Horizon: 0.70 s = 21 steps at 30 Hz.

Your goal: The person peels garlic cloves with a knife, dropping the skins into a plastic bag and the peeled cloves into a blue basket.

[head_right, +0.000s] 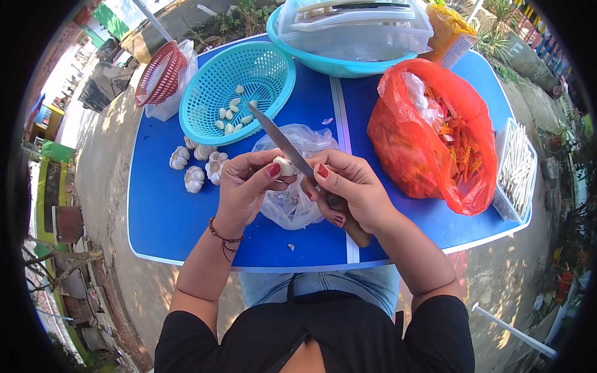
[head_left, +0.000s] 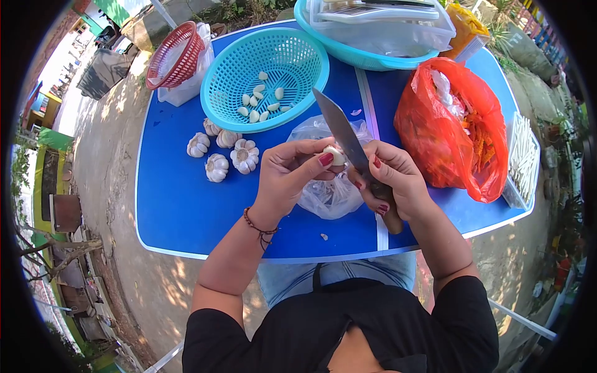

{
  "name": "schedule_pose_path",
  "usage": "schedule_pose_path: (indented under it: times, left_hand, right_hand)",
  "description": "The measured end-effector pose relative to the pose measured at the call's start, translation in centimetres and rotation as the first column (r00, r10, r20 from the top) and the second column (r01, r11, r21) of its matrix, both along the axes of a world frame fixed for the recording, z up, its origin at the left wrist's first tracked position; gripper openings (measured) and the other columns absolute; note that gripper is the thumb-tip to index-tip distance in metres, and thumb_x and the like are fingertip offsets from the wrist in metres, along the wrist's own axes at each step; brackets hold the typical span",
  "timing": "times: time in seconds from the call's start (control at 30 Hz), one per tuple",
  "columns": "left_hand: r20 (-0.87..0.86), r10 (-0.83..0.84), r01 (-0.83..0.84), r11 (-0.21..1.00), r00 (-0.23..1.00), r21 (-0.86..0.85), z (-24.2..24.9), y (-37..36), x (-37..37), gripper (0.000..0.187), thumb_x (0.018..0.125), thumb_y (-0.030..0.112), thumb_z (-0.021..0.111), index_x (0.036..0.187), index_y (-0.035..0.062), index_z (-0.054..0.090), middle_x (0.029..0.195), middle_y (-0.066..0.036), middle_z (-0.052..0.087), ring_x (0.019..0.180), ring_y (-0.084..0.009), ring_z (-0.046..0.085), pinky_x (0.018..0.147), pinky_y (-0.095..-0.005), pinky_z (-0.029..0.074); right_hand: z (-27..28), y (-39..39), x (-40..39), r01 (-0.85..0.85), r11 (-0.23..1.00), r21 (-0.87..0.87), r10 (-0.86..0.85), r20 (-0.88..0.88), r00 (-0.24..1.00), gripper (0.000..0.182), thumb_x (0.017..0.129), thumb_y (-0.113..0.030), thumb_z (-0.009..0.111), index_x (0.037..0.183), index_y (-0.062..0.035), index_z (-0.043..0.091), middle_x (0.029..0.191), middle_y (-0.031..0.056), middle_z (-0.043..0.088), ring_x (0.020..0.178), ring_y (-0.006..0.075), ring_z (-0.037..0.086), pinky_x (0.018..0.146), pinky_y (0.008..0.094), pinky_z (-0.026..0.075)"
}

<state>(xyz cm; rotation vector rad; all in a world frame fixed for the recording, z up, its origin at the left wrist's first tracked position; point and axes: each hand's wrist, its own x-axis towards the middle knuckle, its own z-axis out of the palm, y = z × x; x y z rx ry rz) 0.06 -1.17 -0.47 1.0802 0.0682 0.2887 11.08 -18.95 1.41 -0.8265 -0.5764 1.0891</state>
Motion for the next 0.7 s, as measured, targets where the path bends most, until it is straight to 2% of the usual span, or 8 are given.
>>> schedule_pose_path:
  times: [0.17, 0.37, 0.5, 0.7]
  left_hand:
    - [0.045, -0.021, 0.026, 0.993, 0.999, -0.117, -0.2, -0.4, 0.4, 0.031, 0.085, 0.004, 0.065, 0.115, -0.0031, 0.059, 0.108, -0.015, 0.064, 0.095, -0.0191, 0.065, 0.084, -0.0301, 0.055]
    - [0.047, -0.025, 0.028, 0.997, 0.999, -0.066, -0.4, -0.1, 0.4, 0.032, 0.084, 0.003, 0.065, 0.115, -0.0017, 0.058, 0.107, -0.014, 0.064, 0.096, -0.0182, 0.064, 0.084, -0.0303, 0.055]
    - [0.011, -0.005, 0.005, 0.999, 1.000, 0.032, -0.7, -0.3, 0.5, 0.030, 0.084, 0.003, 0.065, 0.114, -0.0019, 0.059, 0.107, -0.013, 0.064, 0.095, -0.0177, 0.064, 0.083, -0.0299, 0.056]
    - [-0.006, -0.008, 0.008, 0.998, 1.000, 0.063, -0.7, -0.6, 0.7, 0.028, 0.084, 0.003, 0.065, 0.111, -0.0023, 0.061, 0.103, -0.011, 0.064, 0.092, -0.0175, 0.064, 0.081, -0.0283, 0.056]
  right_hand:
    - [-0.2, 0.0, 0.2, -0.050, 0.997, 0.060, 0.059, -0.162, 0.985, 0.024, 0.097, -0.023, 0.048, 0.108, -0.0025, 0.054, 0.076, 0.0083, 0.053, 0.039, 0.0067, 0.043, 0.035, 0.0175, 0.034]
    - [0.0, 0.3, -0.1, 0.013, 0.999, 0.035, -0.011, -0.066, 0.998, 0.023, 0.098, -0.023, 0.046, 0.107, -0.0025, 0.053, 0.077, 0.0079, 0.053, 0.040, 0.0064, 0.044, 0.036, 0.0179, 0.034]
    - [-0.2, 0.6, -0.6, 0.164, 0.986, -0.010, -0.163, 0.060, 0.985, 0.024, 0.098, -0.023, 0.045, 0.107, -0.0018, 0.053, 0.077, 0.0065, 0.053, 0.041, 0.0061, 0.044, 0.037, 0.0182, 0.034]
    - [-0.4, 1.0, -0.4, 0.335, 0.938, -0.090, -0.313, 0.197, 0.929, 0.025, 0.099, -0.026, 0.043, 0.107, -0.0040, 0.051, 0.078, 0.0068, 0.054, 0.040, 0.0056, 0.043, 0.037, 0.0172, 0.033]
